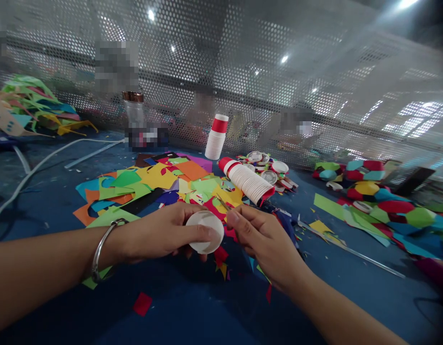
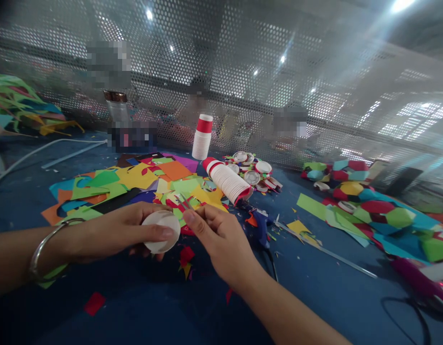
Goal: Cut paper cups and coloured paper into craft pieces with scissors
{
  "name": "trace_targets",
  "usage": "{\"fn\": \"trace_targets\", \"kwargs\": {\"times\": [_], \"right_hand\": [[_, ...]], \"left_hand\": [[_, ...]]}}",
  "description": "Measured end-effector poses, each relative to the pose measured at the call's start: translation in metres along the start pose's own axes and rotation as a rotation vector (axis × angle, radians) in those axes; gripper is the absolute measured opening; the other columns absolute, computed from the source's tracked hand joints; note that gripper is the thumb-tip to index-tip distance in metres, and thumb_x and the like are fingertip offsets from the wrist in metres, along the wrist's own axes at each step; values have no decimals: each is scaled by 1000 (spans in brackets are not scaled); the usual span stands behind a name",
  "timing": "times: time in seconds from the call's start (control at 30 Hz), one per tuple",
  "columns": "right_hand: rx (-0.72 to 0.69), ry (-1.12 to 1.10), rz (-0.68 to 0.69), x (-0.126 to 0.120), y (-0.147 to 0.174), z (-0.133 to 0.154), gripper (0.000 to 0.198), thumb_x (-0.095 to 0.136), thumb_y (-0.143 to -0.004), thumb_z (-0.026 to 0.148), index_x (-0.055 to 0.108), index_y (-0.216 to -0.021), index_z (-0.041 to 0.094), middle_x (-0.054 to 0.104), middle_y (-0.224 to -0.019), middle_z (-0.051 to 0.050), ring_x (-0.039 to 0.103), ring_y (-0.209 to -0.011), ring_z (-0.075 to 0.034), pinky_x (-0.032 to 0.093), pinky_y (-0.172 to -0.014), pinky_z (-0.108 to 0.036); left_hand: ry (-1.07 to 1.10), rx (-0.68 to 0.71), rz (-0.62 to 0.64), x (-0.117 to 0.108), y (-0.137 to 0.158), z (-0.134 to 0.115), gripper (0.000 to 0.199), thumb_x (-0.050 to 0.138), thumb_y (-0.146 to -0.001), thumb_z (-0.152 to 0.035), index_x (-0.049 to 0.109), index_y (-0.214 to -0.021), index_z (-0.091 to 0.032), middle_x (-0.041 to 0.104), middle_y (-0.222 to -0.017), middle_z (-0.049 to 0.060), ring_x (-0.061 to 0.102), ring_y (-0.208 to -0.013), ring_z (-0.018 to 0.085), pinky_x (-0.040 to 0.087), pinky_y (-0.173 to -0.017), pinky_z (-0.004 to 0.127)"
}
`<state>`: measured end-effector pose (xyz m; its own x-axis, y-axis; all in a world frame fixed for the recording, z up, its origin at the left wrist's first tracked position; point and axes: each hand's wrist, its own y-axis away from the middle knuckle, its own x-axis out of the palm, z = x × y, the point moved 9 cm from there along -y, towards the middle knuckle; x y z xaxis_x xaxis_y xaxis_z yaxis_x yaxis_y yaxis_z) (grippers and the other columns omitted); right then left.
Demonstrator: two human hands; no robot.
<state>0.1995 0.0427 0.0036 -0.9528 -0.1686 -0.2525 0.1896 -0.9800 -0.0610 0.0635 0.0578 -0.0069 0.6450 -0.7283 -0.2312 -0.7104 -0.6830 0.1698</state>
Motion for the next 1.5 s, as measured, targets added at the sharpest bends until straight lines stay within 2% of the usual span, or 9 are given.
{"fn": "trace_targets", "kwargs": {"times": [0.1,0.23,0.5,0.67,0.8,0.9,1.2,1.33,1.5], "right_hand": [[66,-100,80,11,1,-4,43,66,-93,60,58,-81,20,35,-62,9,19,-50,-7,13,-41,-23],[130,-221,154,21,3,-5,36,74,-90,53,59,-86,20,55,-74,4,29,-51,-5,11,-41,-23],[114,-227,130,16,4,-2,35,76,-89,51,60,-85,19,47,-73,6,24,-50,-3,12,-41,-23],[38,-129,83,8,4,4,34,74,-91,52,62,-89,20,38,-65,9,21,-49,-5,12,-41,-24],[-38,-92,-10,-3,4,10,36,67,-95,56,63,-88,21,29,-61,10,16,-49,-7,12,-41,-25],[-55,-38,-40,-7,4,11,39,62,-96,58,60,-84,21,28,-62,9,18,-50,-8,14,-43,-26],[-61,247,30,3,5,18,43,59,-98,57,53,-75,21,34,-65,7,27,-57,-10,22,-51,-29],[-66,296,33,5,6,20,44,56,-99,59,53,-76,22,35,-65,7,29,-57,-11,24,-51,-29],[-147,395,-17,1,9,29,40,56,-100,54,53,-76,22,39,-65,7,33,-57,-11,27,-52,-29]], "left_hand": [[79,-34,8,5,1,2,32,63,-91,-48,67,-96,-17,72,-80,2,57,-58,11,37,-48,20],[198,-19,55,12,3,0,28,64,-93,-44,65,-93,-17,70,-83,2,60,-60,10,37,-48,18],[620,34,270,18,5,-9,42,66,-91,-57,66,-100,-17,66,-93,5,65,-82,15,49,-62,20],[497,119,262,8,5,-13,37,78,-87,-44,60,-107,-19,59,-94,0,55,-81,11,46,-67,20],[294,245,83,-14,-2,-14,48,84,-83,-29,55,-121,-26,60,-109,0,57,-97,13,48,-82,24],[169,289,-50,-30,-7,-10,57,84,-83,-27,54,-132,-31,60,-124,2,60,-110,18,51,-92,33],[45,506,-174,-39,-2,-15,49,79,-88,-25,57,-132,-32,59,-133,2,61,-116,18,51,-105,35],[66,502,-185,-39,-1,-17,47,75,-91,-27,55,-133,-29,60,-132,5,60,-119,20,52,-103,36],[71,364,-107,-31,-5,-13,51,72,-93,-32,52,-140,-27,65,-125,7,61,-118,23,53,-99,38]]}}
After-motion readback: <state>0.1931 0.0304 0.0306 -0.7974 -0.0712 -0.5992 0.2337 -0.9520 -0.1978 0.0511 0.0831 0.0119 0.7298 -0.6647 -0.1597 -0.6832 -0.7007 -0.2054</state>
